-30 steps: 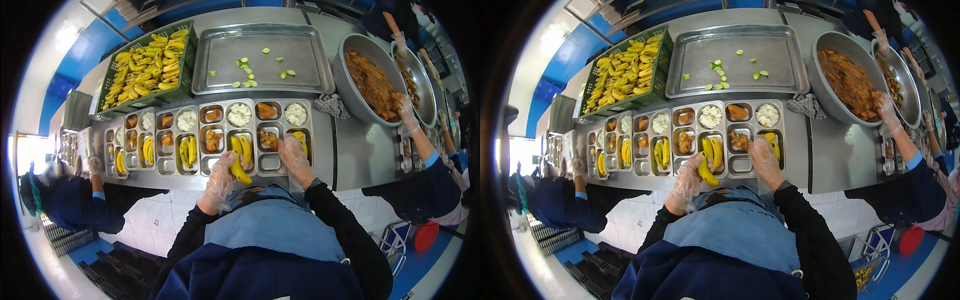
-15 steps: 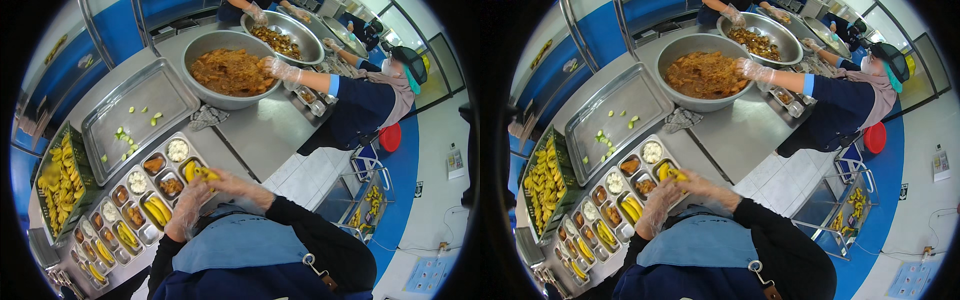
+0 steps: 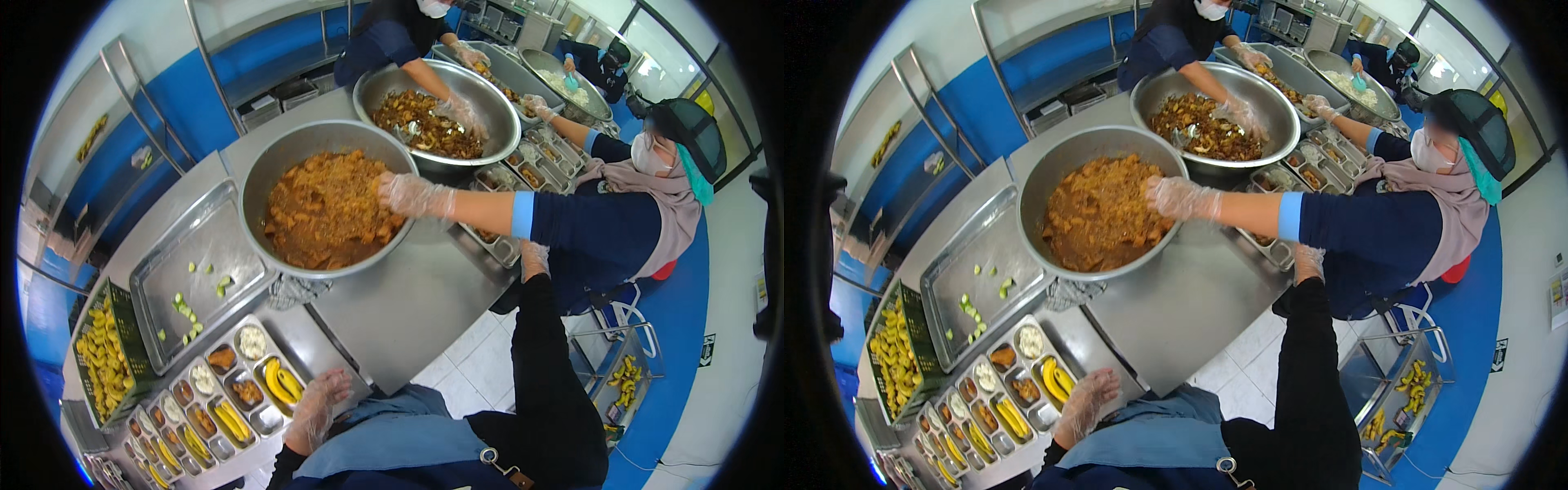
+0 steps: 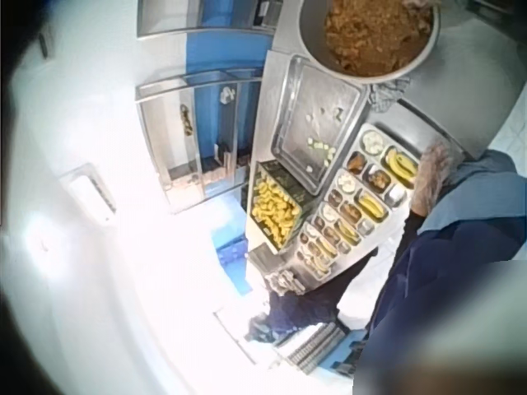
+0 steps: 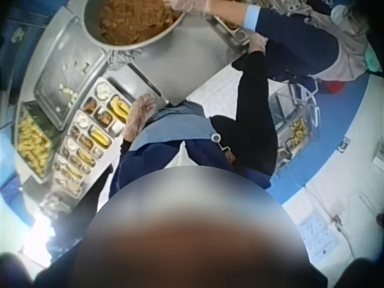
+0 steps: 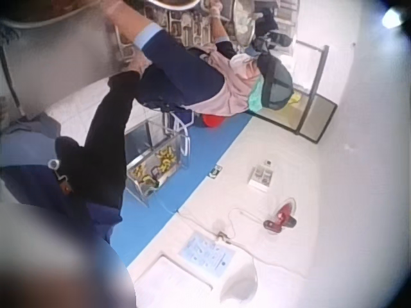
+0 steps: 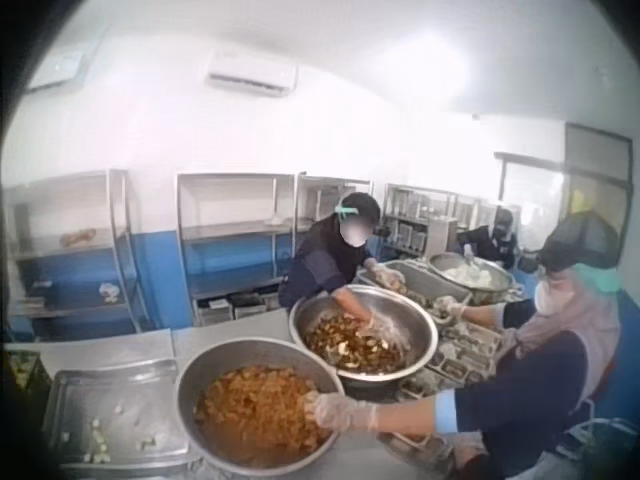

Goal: The person assembles meal trays by placing bananas into compartmentalized trays on a stainless steel counter. They repeatedly pick bananas from a green crate and place them into trays alongside pre-portioned rice and other food items. Other workers are visible nearby performing similar tasks.

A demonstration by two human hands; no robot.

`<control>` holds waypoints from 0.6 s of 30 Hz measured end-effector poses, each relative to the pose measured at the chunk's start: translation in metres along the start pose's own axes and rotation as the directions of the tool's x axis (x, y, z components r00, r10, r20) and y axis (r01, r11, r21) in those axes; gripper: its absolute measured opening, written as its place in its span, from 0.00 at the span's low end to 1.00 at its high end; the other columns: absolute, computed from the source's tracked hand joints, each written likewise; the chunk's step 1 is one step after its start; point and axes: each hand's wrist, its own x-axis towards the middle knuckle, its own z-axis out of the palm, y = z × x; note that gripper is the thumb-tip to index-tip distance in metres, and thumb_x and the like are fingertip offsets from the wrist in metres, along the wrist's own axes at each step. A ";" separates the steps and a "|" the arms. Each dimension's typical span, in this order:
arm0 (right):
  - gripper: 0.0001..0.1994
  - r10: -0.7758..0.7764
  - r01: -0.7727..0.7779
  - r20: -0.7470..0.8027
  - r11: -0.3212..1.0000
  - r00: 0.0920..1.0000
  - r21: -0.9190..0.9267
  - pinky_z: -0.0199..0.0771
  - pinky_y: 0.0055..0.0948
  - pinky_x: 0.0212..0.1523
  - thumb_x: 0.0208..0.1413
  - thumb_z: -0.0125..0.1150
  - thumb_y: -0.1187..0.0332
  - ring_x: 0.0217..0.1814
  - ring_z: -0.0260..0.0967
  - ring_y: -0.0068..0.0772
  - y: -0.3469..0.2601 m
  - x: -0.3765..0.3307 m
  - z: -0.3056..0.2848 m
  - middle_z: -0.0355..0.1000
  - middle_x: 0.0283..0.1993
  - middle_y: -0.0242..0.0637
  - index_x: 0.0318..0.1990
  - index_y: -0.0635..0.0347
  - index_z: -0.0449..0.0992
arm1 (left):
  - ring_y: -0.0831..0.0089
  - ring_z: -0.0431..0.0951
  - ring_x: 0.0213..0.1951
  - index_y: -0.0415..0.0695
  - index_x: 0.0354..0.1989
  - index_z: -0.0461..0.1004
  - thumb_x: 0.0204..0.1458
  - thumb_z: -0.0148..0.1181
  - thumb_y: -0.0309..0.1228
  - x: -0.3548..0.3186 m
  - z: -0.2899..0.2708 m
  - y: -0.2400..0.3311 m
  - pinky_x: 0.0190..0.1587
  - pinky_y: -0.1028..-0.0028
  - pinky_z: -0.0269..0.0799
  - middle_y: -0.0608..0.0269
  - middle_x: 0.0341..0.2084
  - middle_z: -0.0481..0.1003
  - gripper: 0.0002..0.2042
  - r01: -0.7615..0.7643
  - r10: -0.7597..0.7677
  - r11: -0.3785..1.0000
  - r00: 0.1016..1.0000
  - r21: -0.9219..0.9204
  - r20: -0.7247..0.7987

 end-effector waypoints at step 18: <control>0.03 -0.836 0.959 -0.481 0.283 0.263 0.033 0.66 0.31 0.46 0.56 0.52 0.71 0.42 0.67 0.35 -0.203 0.164 0.013 0.66 0.36 0.34 0.36 0.54 0.65 | 0.67 0.73 0.53 0.39 0.61 0.67 0.59 0.62 0.42 0.147 0.116 0.023 0.58 0.68 0.68 0.56 0.53 0.72 0.26 -0.006 -0.038 0.974 0.981 0.227 0.188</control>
